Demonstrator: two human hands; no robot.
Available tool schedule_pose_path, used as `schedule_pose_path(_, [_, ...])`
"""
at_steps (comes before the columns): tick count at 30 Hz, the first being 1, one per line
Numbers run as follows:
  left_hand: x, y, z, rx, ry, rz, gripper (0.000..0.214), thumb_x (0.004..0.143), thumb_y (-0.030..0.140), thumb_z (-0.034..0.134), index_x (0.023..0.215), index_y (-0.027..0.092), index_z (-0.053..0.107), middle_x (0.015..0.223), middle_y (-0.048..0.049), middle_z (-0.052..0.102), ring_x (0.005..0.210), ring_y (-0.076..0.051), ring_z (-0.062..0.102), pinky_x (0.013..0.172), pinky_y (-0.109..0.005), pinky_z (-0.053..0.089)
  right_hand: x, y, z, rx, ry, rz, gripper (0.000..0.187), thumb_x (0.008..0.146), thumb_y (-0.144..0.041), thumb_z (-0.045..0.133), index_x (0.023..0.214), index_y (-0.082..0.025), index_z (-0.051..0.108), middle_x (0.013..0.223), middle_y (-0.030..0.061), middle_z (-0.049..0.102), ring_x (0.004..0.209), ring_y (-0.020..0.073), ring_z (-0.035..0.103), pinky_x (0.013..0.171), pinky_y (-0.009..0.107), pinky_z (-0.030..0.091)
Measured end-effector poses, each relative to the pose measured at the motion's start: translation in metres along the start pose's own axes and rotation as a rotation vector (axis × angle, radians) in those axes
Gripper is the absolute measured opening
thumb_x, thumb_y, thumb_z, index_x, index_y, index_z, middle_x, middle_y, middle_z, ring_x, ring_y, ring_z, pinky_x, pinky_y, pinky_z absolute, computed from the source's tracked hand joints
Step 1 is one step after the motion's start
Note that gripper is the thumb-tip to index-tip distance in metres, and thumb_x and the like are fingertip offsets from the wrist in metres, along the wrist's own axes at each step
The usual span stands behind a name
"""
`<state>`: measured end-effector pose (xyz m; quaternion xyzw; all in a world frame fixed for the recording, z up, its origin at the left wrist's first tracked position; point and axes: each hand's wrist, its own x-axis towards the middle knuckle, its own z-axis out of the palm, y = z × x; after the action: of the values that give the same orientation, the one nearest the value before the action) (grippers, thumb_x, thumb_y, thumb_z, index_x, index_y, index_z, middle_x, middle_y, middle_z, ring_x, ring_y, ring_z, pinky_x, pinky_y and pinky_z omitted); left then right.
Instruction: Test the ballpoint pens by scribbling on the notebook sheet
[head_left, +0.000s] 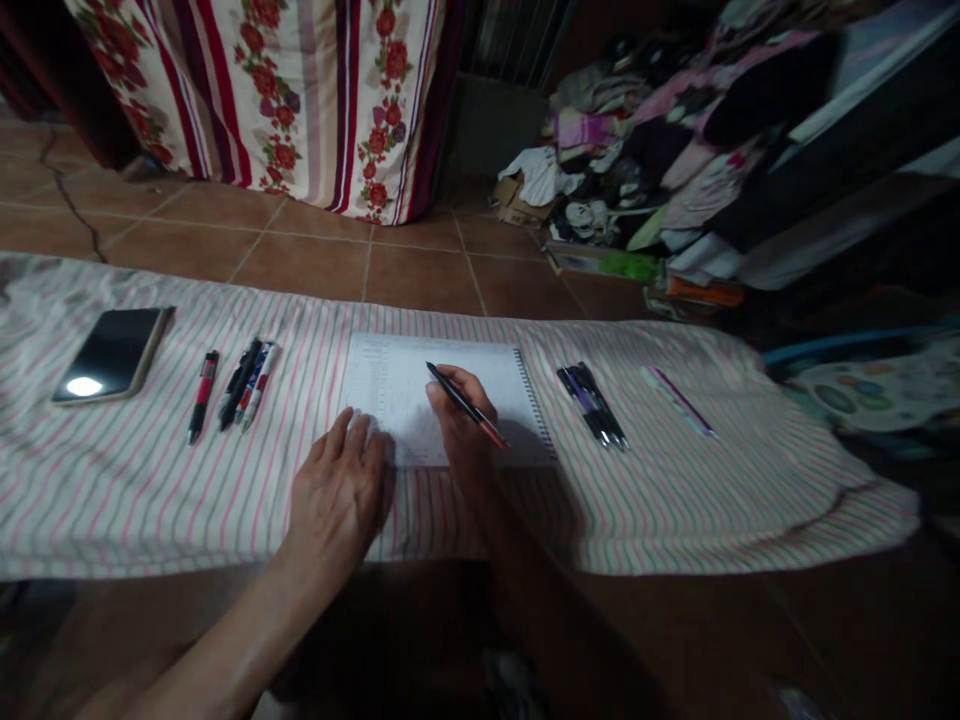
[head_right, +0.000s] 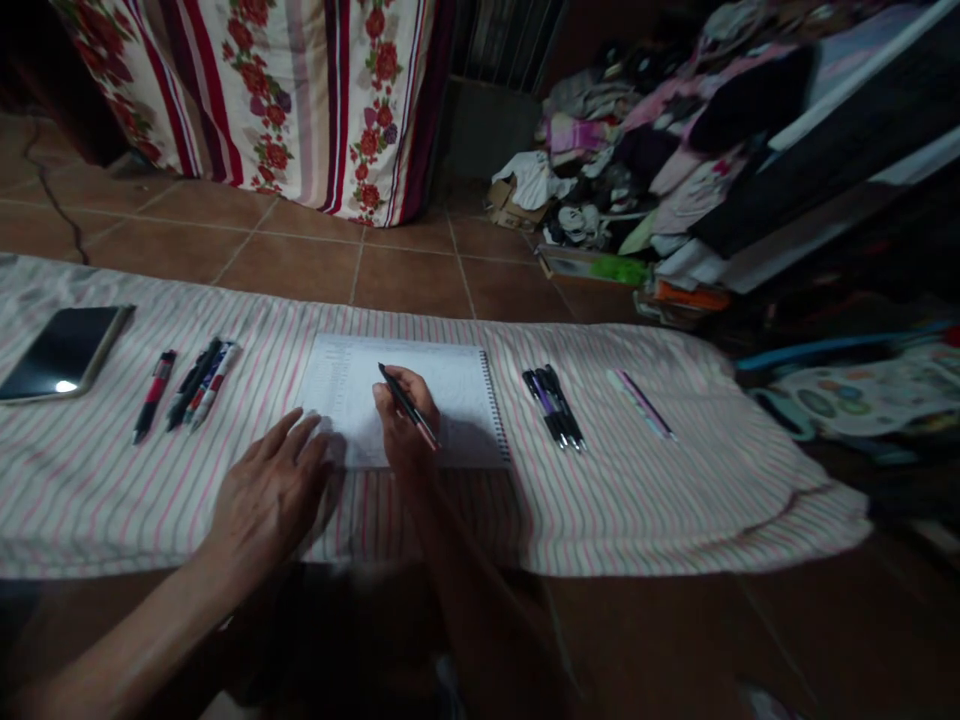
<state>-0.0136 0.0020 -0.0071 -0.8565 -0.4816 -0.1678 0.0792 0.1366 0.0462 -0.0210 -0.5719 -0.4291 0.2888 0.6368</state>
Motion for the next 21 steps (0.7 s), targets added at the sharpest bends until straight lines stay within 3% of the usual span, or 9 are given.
schedule_pose_path(7, [0.008,0.035,0.007,-0.054,-0.057,0.054,0.022,0.087,0.019,0.046,0.103,0.014,0.061,0.121,-0.0123,0.06,0.125,-0.032,0.043,0.092,-0.043,0.047,0.001,-0.003,-0.037,-0.129,0.044,-0.102,0.025,0.078,-0.032,0.054,0.097,-0.019,0.062,0.094,0.0056,0.066,0.08,0.0152,0.06,0.071,0.028,0.048])
schedule_pose_path(12, [0.015,0.056,0.013,-0.067,-0.074,0.081,0.022,0.086,0.018,0.047,0.102,0.014,0.062,0.121,-0.0132,0.059,0.125,-0.033,0.043,0.093,-0.044,0.048,0.006,-0.001,-0.068,-0.138,0.049,-0.084,0.028,0.08,-0.036,0.052,0.097,-0.016,0.063,0.077,0.0021,0.062,0.062,0.0118,0.055,0.059,0.025,0.045])
schedule_pose_path(17, [0.024,0.075,0.012,-0.103,-0.103,0.1,0.022,0.085,0.017,0.049,0.102,0.013,0.062,0.121,-0.0135,0.059,0.125,-0.033,0.043,0.095,-0.044,0.047,0.009,-0.009,-0.097,-0.24,0.167,-0.079,0.032,0.081,-0.044,0.05,0.088,-0.016,0.064,0.074,0.002,0.061,0.065,0.013,0.054,0.06,0.025,0.043])
schedule_pose_path(21, [0.032,0.088,0.01,-0.122,-0.125,0.097,0.021,0.085,0.016,0.051,0.101,0.013,0.062,0.12,-0.0126,0.059,0.125,-0.032,0.043,0.095,-0.043,0.047,0.011,-0.007,-0.112,-0.178,0.2,0.032,0.035,0.082,-0.046,0.045,0.089,-0.015,0.061,0.064,-0.0011,0.055,0.055,0.0109,0.05,0.054,0.023,0.041])
